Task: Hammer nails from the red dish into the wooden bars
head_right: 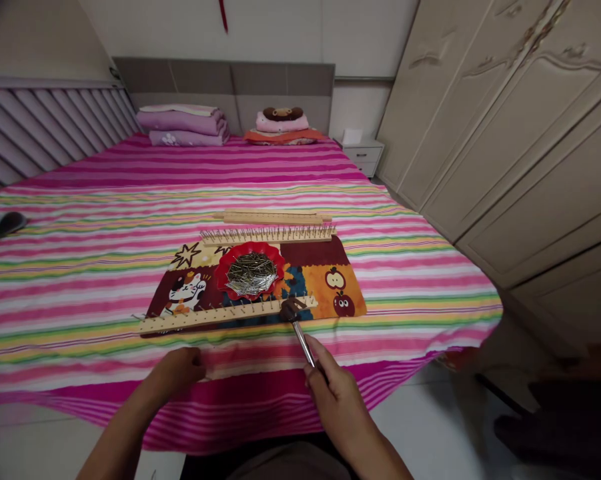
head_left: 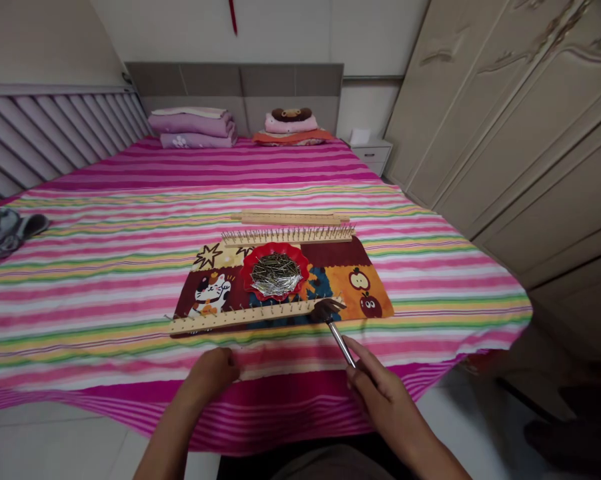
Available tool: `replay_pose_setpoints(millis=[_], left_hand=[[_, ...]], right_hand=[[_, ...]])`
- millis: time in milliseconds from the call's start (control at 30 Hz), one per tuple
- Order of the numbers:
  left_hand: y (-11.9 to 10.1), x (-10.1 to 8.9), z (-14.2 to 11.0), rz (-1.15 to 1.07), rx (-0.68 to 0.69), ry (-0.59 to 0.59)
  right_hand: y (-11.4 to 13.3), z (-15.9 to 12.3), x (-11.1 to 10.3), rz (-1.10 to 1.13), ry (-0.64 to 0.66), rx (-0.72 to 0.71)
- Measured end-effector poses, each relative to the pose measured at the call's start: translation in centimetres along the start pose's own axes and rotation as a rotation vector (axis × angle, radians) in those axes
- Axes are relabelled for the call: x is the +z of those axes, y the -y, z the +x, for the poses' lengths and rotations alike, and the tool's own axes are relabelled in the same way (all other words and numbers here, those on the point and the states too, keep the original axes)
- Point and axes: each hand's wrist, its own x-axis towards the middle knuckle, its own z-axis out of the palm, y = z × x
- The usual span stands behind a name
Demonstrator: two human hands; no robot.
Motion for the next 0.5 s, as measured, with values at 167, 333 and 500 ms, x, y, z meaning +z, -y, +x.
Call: replay_pose_setpoints(millis=[167, 333, 500], left_hand=[[-0.7, 2.1, 0.7, -0.042, 0.031, -0.06], [0.0, 4.3, 0.8, -0.306, 0.006, -0.151], [1.6, 7.6, 0.4, -0.867, -0.055, -0.178]], right_hand=[[0.1, 0.0, 0.0, -0.025, -0.001, 0.016], [0.4, 0.0, 0.1, -0.028, 0.008, 0.027], [0.7, -0.1, 0.2, -0.027, 0.031, 0.029]])
